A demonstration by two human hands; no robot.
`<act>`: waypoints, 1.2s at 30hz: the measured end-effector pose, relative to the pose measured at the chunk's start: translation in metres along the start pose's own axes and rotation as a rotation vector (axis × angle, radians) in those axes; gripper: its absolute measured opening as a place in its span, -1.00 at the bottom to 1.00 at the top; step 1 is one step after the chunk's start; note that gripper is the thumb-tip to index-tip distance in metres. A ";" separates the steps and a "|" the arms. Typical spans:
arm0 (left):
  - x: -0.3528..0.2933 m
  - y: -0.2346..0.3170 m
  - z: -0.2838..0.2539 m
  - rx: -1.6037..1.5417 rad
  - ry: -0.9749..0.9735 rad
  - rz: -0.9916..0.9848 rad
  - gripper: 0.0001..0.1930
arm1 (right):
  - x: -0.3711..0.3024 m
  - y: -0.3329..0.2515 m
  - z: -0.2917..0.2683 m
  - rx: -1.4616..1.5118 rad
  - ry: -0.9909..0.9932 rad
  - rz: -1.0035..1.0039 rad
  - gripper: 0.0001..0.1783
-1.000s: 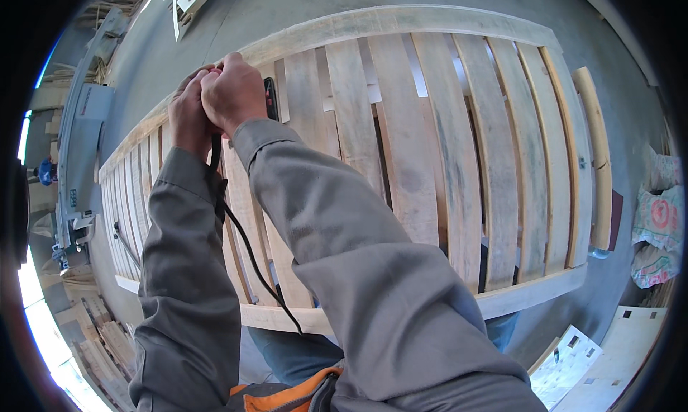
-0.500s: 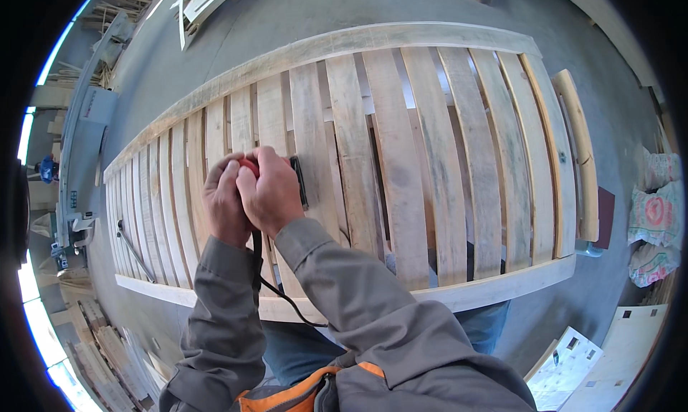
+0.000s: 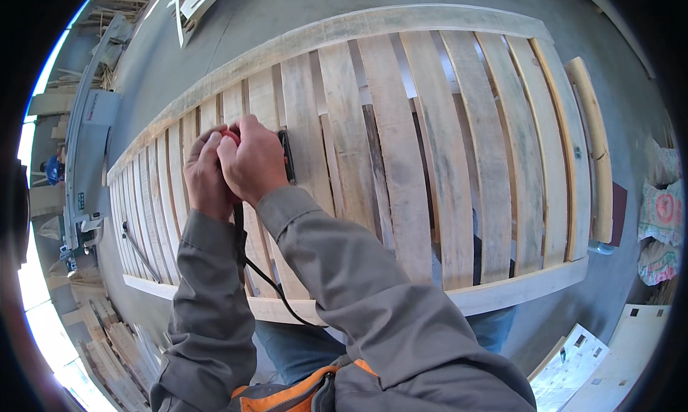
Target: The person uses a red electric sander to smooth the surface of a wooden frame composed of multiple slats. They move the sander along the slats and edges, occasionally adjusting their grip and position to reach different areas.
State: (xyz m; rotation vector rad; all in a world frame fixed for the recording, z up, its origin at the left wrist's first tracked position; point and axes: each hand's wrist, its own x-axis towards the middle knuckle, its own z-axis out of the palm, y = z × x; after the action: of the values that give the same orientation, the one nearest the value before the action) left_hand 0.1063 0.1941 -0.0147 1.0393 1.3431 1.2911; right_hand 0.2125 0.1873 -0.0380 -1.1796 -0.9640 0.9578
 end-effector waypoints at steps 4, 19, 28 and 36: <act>0.027 0.003 0.008 -0.018 -0.006 0.000 -0.73 | 0.028 0.003 0.006 0.001 -0.002 -0.001 -0.70; 0.114 0.017 0.020 -0.008 0.012 0.051 -0.76 | 0.113 0.003 0.040 -0.071 -0.043 0.051 -0.66; 0.047 0.004 -0.002 -0.055 0.034 0.036 -0.73 | 0.044 0.001 0.029 -0.088 -0.019 0.049 -0.64; -0.044 -0.011 -0.021 -0.047 0.011 -0.007 -0.77 | -0.049 -0.004 0.001 -0.032 -0.012 0.035 -0.72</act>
State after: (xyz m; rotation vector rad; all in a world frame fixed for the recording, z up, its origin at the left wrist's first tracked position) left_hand 0.0935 0.1466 -0.0222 0.9958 1.3174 1.3195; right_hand 0.1973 0.1404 -0.0387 -1.2222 -0.9744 0.9817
